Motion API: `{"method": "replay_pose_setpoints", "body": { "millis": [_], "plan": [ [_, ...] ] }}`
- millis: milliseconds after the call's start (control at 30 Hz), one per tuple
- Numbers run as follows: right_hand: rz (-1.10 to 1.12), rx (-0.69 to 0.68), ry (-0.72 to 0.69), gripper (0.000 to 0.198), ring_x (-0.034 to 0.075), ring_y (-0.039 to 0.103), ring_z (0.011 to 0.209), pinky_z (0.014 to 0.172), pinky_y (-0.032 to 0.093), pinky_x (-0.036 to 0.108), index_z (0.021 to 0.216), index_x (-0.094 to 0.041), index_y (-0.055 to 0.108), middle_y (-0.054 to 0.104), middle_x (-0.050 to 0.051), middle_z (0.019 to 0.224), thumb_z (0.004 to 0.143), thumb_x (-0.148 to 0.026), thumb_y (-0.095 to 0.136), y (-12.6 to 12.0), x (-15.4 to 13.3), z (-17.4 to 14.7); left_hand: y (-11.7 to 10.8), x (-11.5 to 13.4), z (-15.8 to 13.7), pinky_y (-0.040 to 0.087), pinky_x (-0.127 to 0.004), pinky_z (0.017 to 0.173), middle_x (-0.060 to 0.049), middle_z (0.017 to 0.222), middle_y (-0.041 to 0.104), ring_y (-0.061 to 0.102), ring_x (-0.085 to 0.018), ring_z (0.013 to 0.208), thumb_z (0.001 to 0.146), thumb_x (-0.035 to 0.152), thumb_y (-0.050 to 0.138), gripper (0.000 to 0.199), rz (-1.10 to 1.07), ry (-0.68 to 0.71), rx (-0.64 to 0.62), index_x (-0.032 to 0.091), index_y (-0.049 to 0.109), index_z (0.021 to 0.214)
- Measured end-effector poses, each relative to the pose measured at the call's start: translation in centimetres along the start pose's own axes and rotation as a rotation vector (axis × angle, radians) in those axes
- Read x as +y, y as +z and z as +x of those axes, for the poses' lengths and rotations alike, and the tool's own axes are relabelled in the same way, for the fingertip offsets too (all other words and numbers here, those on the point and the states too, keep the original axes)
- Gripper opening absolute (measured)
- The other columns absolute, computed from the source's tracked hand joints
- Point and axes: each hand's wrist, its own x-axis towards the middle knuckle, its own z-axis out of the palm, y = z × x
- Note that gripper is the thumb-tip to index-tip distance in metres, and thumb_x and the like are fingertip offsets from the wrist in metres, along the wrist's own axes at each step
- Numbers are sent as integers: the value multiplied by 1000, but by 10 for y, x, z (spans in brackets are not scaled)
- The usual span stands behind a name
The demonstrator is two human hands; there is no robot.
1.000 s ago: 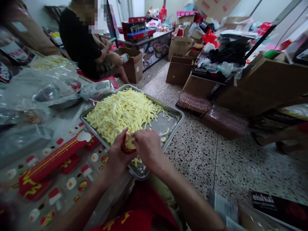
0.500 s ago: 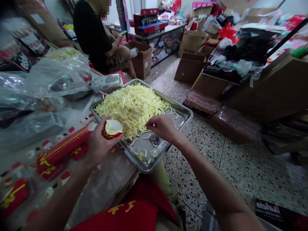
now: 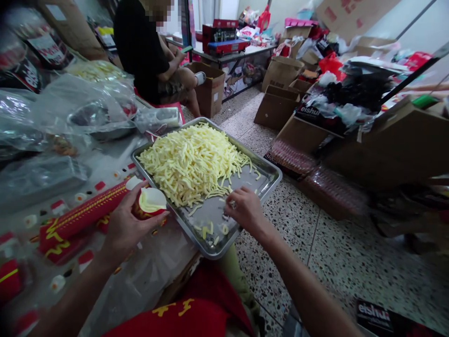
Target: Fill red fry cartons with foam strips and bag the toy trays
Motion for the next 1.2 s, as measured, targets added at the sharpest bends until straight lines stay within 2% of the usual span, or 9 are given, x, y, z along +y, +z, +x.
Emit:
{"method": "replay_pose_setpoints", "body": {
  "millis": [67,167,400,633,733,833,967,1100,1200],
  "plan": [
    [21,7,-102,10,20,56,91,85,42,32,81,-19,70,73,6,95,84,-12,63,0,2,11,3,3,2,48,-40,107,-9,137,61,61,-27,122,70,38,82,84,8,33,-1,22,47,145],
    [-58,-125,-275,13,21,54,96,89,38,34,78,-20,68,74,6,101,86,-12,61,6,-1,32,7,9,4,46,-42,109,-10,136,61,60,-28,122,70,35,81,81,48,126,-6,21,48,143],
    [-239,-262,-331,18,21,53,91,82,31,36,77,-19,66,70,5,84,94,-20,60,9,-4,31,14,11,-6,49,-39,103,-9,128,64,63,-27,114,72,35,82,84,73,177,-55,24,44,146],
    [-214,-298,-193,11,21,57,87,81,36,34,79,-18,68,70,9,86,88,-15,62,22,-10,28,38,31,-12,48,-44,105,-12,134,62,60,-30,122,70,31,82,84,74,126,-240,23,45,145],
    [-30,-278,-7,8,20,60,81,75,40,31,75,-17,69,70,7,81,73,-9,67,28,-13,27,40,35,-16,49,-45,104,-12,132,63,62,-31,118,68,28,81,83,105,72,-269,21,47,144],
    [348,-246,184,8,14,55,62,59,40,26,74,-17,70,66,0,67,67,-14,69,23,-21,19,37,36,-23,51,-46,100,-13,128,64,63,-31,114,67,27,80,85,130,13,-271,20,47,144],
    [866,-72,270,10,13,54,59,57,42,25,76,-17,71,66,0,67,69,-25,71,13,-55,14,36,39,-33,50,-46,102,-13,131,63,61,-31,118,67,28,79,83,89,-1,-237,19,47,144],
    [700,-12,160,11,16,58,65,64,43,29,80,-20,76,69,2,72,74,-20,67,15,-112,12,37,38,-52,48,-48,104,-15,130,62,59,-32,120,67,22,74,80,107,-14,-73,16,48,142],
    [671,-112,-85,20,21,63,83,77,47,35,87,-22,76,72,6,86,88,-23,56,18,-147,1,27,28,-80,47,-46,106,-16,130,62,59,-31,120,75,25,69,72,117,-32,75,16,48,144]
  ]
}}
